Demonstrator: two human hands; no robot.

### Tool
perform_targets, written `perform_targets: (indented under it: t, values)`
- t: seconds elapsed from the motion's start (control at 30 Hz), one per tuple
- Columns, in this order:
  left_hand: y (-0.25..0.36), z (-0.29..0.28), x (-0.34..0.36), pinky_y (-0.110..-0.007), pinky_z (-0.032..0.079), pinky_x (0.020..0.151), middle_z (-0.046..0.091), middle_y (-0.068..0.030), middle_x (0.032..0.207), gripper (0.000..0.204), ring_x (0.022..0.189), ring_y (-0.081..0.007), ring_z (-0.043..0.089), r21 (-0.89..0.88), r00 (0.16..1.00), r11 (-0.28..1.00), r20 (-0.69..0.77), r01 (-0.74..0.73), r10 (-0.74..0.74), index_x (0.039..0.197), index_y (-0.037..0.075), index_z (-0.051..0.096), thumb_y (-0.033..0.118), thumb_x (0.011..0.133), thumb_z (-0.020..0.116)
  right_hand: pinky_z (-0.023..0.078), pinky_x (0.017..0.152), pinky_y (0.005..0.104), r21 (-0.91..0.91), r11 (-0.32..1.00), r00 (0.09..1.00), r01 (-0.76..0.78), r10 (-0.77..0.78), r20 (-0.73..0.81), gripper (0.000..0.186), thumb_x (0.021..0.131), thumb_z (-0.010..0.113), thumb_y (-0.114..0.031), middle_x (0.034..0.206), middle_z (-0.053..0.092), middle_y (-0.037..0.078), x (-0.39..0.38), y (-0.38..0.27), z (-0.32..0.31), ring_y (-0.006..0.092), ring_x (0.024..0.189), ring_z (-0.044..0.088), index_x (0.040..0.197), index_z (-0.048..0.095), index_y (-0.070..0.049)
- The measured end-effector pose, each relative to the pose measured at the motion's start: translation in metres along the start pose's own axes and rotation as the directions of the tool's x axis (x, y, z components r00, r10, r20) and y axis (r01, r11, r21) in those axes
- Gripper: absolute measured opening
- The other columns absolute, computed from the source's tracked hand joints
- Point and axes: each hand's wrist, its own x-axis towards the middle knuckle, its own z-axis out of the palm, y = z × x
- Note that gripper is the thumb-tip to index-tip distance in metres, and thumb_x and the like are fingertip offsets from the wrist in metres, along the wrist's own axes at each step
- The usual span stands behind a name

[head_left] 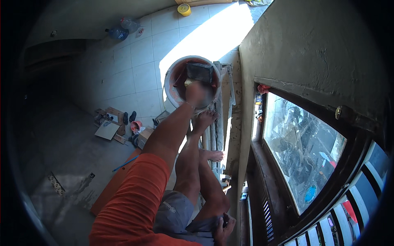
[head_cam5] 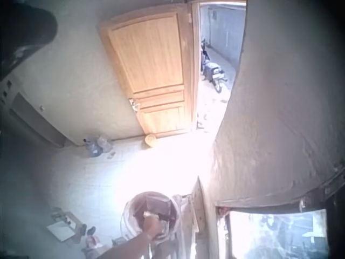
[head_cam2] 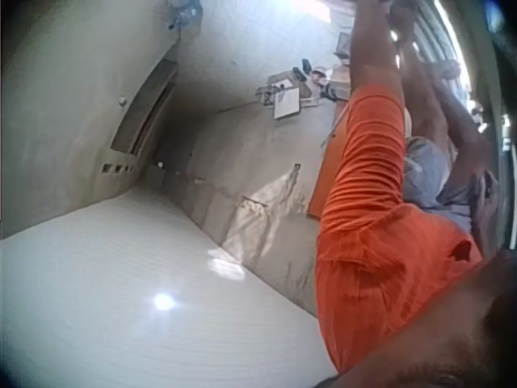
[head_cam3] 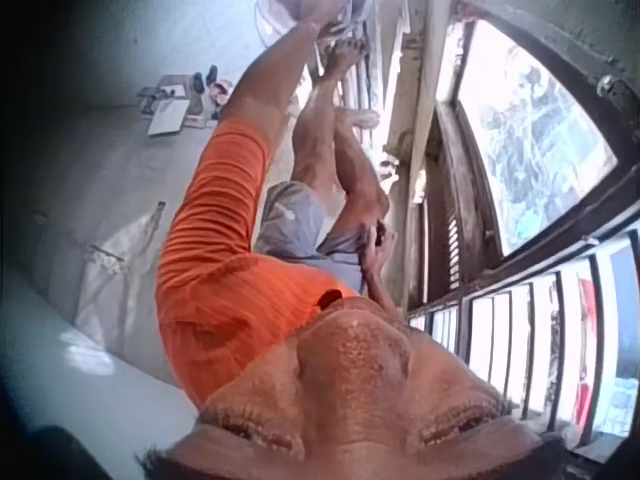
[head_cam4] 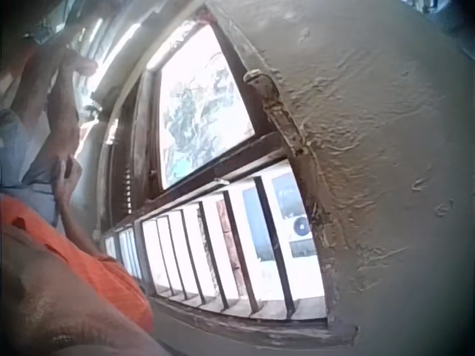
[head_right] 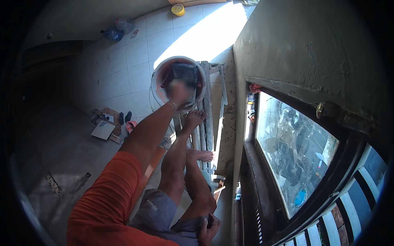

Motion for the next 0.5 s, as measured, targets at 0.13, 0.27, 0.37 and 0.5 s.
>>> perform_targets:
  t: [0.13,0.27,0.37,0.5]
  values:
    - [0.022,0.012,-0.002,-0.043,0.055,0.087,0.072,-0.0216,0.103,0.046,0.100,-0.0387,0.069,0.060,0.997,0.998,-0.062,-0.036,0.039,0.099,0.002,0.072,0.039,0.075,0.083,0.049,0.091,0.0363,-0.028,0.981,0.981,-0.190,0.190,0.036,0.048,0.097,0.065,-0.035,0.116,0.058,0.016,-0.002,-0.008,0.005,0.0221,0.101,0.059,0.128,0.055,-0.001]
    - [-0.019,-0.011,0.019,-0.042,0.055,0.067,0.073,-0.0189,0.081,0.031,0.074,-0.0285,0.073,-0.148,1.000,0.989,-0.019,-0.015,0.012,0.085,-0.001,0.074,0.026,0.071,0.081,0.049,0.065,0.0313,-0.170,0.982,0.996,0.082,-0.075,0.046,0.034,0.096,0.064,-0.025,0.084,0.060,0.008,-0.002,0.034,0.015,0.0136,0.068,0.056,0.117,0.061,0.002]
    - [-0.009,-0.047,-0.027,-0.037,0.052,0.057,0.071,-0.0154,0.070,0.026,0.059,-0.0210,0.067,-0.150,0.961,0.951,-0.107,-0.270,0.256,0.082,-0.006,0.073,0.019,0.072,0.072,0.044,0.100,0.0454,-0.160,0.986,0.998,-0.048,0.043,-0.038,0.049,0.090,0.067,-0.040,0.118,0.062,0.022,0.002,-0.017,0.000,0.0382,0.111,0.057,0.121,0.063,-0.002]
    - [-0.110,-0.056,-0.012,-0.035,0.054,0.067,0.067,-0.0125,0.081,0.033,0.074,-0.0196,0.067,-0.238,0.956,0.936,0.078,-0.259,0.284,0.094,-0.009,0.069,0.021,0.082,0.070,0.040,0.106,0.0457,-0.251,0.968,1.000,0.004,-0.007,-0.011,0.056,0.088,0.066,-0.050,0.129,0.059,0.021,0.000,-0.028,-0.016,0.0378,0.125,0.051,0.124,0.063,-0.008]
